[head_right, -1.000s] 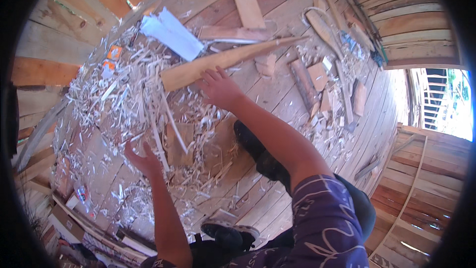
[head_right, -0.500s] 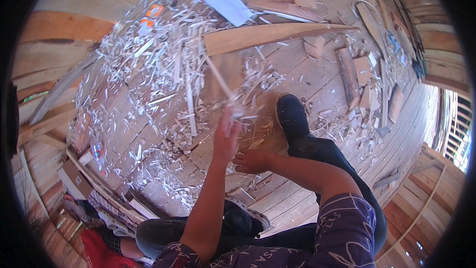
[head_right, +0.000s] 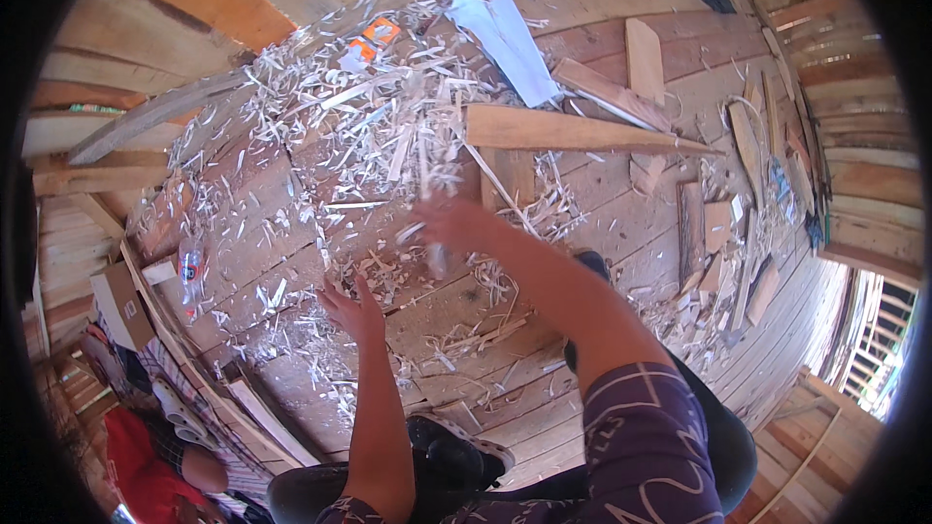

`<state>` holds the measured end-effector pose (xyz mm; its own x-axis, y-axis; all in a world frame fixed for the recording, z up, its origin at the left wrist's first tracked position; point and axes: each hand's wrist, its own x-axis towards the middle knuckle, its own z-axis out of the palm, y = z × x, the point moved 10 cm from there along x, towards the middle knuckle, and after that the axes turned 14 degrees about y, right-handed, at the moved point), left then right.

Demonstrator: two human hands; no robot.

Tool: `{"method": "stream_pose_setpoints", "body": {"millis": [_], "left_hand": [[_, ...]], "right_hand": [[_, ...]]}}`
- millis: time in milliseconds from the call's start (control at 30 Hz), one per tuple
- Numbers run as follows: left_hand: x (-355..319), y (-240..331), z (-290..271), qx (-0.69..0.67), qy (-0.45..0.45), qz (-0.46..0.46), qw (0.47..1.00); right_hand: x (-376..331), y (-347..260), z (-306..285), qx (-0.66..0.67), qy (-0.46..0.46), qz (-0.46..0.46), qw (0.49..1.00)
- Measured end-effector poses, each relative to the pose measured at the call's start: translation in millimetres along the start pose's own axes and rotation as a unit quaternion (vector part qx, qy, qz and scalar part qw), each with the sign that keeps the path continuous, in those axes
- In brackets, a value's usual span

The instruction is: The person gathers wood shavings and small wooden scraps from the floor by hand and stuffs them into a black plastic bag.

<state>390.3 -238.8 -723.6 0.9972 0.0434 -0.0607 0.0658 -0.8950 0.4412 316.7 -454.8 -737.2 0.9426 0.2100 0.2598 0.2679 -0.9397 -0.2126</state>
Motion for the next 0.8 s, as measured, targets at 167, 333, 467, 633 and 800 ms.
{"method": "stream_pose_setpoints", "body": {"millis": [167, 333, 467, 633, 800], "left_hand": [[-17, 19, 33, 0.097, -0.094, 0.066, 0.989], [-57, 121, 47, -0.296, -0.25, 0.103, 0.916], [-31, 123, 11, -0.359, -0.182, 0.197, 0.894], [48, 37, -38, -0.229, -0.074, 0.153, 0.958], [126, -39, -116, 0.088, -0.181, 0.186, 0.962]], "right_hand": [[-45, 79, -69, -0.107, -0.138, -0.122, 0.977], [-71, 99, -75, -0.163, -0.469, 0.057, 0.866], [-14, 66, -53, -0.142, -0.41, 0.121, 0.893], [117, 10, -31, -0.017, -0.227, -0.008, 0.974], [217, -14, -9, -0.057, -0.01, -0.098, 0.994]]}}
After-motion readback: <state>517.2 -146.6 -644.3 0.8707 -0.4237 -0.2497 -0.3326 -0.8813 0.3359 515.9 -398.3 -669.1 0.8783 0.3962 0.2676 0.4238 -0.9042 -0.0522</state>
